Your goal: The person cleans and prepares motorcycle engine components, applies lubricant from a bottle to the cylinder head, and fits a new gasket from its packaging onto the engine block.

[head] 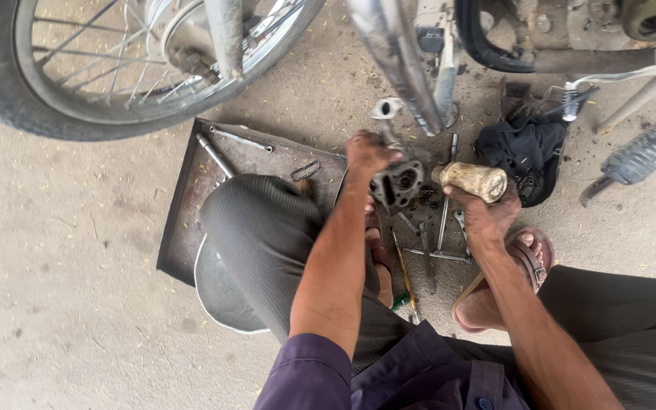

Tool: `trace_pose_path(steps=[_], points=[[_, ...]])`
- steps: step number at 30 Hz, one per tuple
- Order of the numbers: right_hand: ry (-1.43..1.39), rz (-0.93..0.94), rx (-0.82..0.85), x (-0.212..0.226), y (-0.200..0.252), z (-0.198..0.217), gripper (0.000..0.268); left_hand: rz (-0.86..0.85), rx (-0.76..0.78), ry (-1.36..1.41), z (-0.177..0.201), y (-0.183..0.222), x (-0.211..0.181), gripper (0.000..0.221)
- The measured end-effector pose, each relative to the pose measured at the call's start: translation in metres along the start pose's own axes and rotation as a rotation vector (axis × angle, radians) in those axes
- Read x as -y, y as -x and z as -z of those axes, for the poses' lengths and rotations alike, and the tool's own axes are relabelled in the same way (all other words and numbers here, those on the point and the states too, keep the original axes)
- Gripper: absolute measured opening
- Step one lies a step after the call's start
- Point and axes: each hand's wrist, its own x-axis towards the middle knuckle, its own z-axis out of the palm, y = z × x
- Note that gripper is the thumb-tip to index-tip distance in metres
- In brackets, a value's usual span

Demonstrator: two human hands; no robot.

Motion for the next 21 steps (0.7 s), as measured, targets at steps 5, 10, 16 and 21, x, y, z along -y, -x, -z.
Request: trace_pose_path(steps=[5, 10, 16, 21], points=[[0.112, 0.154, 0.029, 0.023, 0.010, -0.021, 0.054, 0.053, -0.062, 0.346, 0.005, -0.004, 0.038, 0.067], [0.311, 0.160, 0.021, 0.042, 0.009, -0.023, 0.056, 0.146, -0.107, 0.199, -0.001, 0.034, 0.022, 0.148], [-0.123, -0.023, -0.082, 0.045, -0.007, -0.013, 0.054, 0.185, -0.149, 0.284, -0.006, 0.040, 0.023, 0.138], [0.013, 0.030, -0.078, 0.041, -0.011, -0.010, 0.058, 0.190, -0.220, 0.460, -0.010, 0.036, 0.030, 0.123]])
